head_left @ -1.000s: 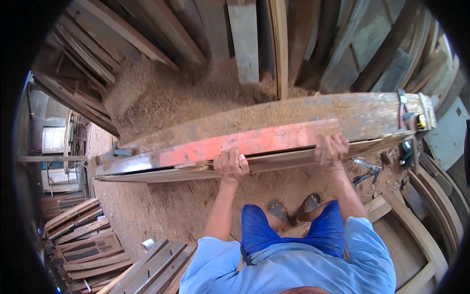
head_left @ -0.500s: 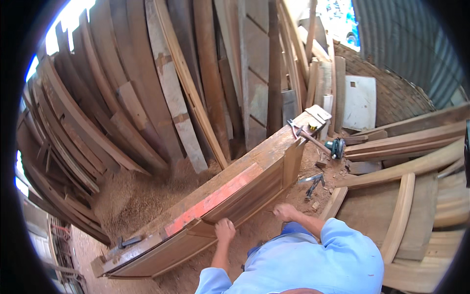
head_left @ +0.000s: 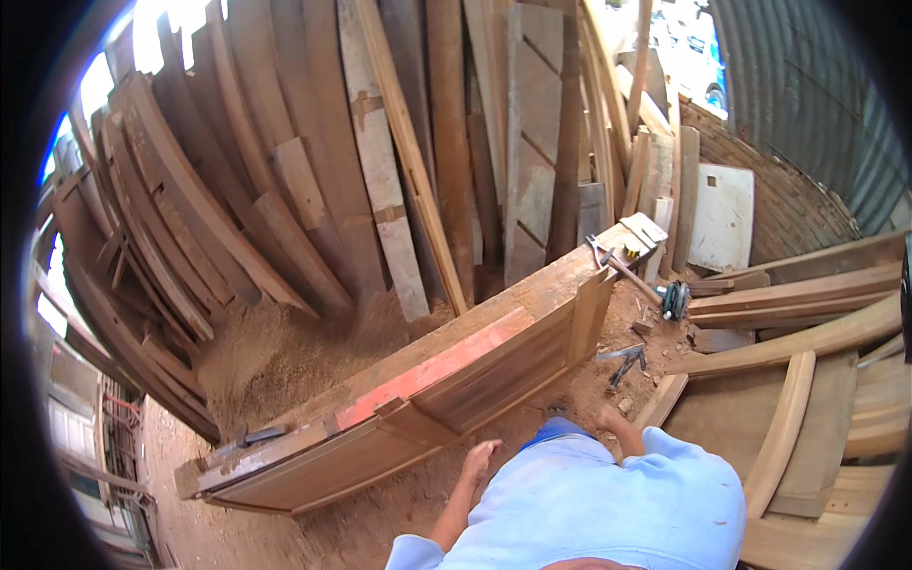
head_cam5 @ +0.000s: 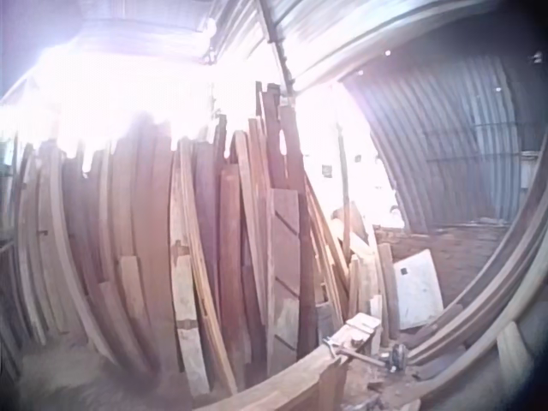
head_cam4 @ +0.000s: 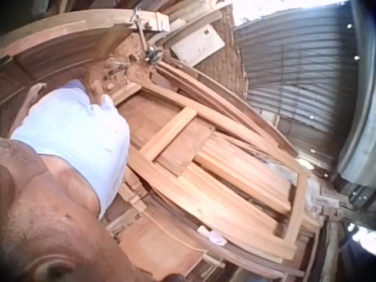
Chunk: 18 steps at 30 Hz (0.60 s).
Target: The person assembles components of a wooden door by hand, fitting panels into frame slots, using a hammer to tap pieces into place, and adjusting the fit with a scraper and a small wooden block.
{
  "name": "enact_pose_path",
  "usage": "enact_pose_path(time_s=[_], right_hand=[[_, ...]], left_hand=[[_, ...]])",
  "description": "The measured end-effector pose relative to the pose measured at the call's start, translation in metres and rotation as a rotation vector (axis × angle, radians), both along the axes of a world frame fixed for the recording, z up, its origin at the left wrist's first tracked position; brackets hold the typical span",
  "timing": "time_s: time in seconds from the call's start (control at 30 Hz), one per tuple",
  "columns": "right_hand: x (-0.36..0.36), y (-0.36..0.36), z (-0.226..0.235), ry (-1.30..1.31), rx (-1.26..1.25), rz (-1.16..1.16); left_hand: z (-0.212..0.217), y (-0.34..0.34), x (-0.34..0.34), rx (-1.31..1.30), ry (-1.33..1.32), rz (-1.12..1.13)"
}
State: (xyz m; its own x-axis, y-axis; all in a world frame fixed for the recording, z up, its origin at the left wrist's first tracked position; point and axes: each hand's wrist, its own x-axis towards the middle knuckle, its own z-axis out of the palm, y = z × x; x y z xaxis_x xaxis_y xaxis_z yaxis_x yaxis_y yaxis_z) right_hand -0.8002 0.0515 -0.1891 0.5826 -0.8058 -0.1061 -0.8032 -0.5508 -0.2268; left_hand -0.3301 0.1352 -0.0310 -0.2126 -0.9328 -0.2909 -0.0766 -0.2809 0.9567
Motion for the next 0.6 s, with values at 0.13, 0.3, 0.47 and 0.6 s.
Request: enact_pose_path(time_s=[0.13,0.3,0.47,0.6], right_hand=[[0.13,-0.07,0.032,-0.259,-0.096,-0.051],[0.237,-0.132,0.12,-0.338,0.523,-0.188],[0.243,-0.196,0.154,0.014,0.485,0.26],[0.215,-0.227,0.181,-0.373,0.427,0.064]], left_hand=[[0.053,-0.032,-0.034,-0.062,-0.043,-0.44],[0.014,-0.061,-0.032,0.253,0.026,-0.439],[-0.016,-0.114,-0.051,-0.156,-0.07,-0.27],[0.021,-0.148,-0.053,0.069,-0.186,-0.215]])
